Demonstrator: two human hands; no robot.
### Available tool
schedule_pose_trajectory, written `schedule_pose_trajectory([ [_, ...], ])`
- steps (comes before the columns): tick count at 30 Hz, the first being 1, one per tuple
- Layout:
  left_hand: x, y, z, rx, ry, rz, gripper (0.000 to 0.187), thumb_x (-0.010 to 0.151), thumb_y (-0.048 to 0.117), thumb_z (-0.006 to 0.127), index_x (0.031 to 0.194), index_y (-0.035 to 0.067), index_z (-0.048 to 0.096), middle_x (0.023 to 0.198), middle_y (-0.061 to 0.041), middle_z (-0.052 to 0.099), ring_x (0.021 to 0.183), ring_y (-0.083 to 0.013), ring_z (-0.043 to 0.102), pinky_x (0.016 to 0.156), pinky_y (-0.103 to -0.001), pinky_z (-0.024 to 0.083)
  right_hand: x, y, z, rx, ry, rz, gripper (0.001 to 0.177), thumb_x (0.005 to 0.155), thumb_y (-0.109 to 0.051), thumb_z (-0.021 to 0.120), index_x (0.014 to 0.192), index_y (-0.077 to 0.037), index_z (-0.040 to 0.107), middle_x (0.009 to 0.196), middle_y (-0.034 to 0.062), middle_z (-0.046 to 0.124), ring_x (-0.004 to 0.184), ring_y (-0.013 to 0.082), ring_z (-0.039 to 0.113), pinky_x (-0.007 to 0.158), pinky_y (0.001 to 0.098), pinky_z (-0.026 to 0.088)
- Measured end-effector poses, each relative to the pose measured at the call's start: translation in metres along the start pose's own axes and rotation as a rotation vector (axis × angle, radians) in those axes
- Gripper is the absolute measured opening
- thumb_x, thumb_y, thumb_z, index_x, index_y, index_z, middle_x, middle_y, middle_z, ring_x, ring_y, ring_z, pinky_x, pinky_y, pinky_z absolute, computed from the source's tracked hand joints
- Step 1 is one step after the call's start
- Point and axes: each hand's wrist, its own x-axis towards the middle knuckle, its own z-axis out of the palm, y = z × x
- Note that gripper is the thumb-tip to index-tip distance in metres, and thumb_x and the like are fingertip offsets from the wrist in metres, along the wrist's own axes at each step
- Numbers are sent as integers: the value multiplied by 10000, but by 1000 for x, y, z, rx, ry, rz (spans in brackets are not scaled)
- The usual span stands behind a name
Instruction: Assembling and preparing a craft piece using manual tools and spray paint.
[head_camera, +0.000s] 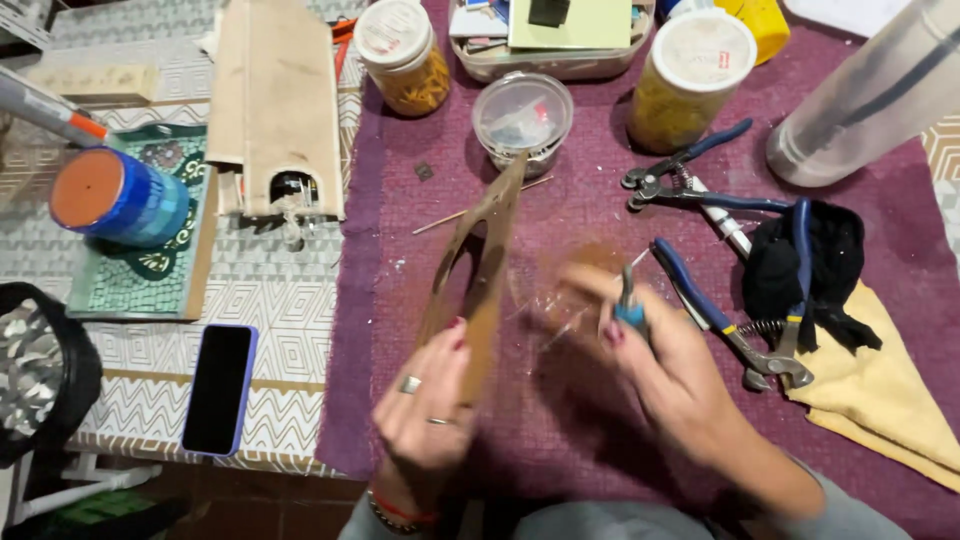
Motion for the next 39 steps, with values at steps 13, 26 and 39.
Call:
schedule_pose_trajectory([
  [13,40,-24,-59,-845,222,-1014,334,1076,234,491,1199,-52,613,923,-189,761,736,-217,760,673,-328,673,28,52,17,-242,106,156,618,883,-141,701,1477,-89,539,965,20,557,757,135,537,702,256,451],
  [26,44,-26,-48,-1013,177,-1514,366,1045,231,500,1174,-76,651,865,-223,744,718,-239,696,707,-321,548,8,56,7,-310,116,209,571,873,-93,695,1430,-49,579,979,37,640,967,165,622,869,284,482],
  [39,-48,-86,18,-140,-478,-1017,187,941,193,527,996,27,594,894,-189,615,741,-359,621,665,-483,510,19,139,-16,-746,40,212,414,811,-294,700,1152,-61,673,1070,109,738,954,289,708,897,370,538],
])
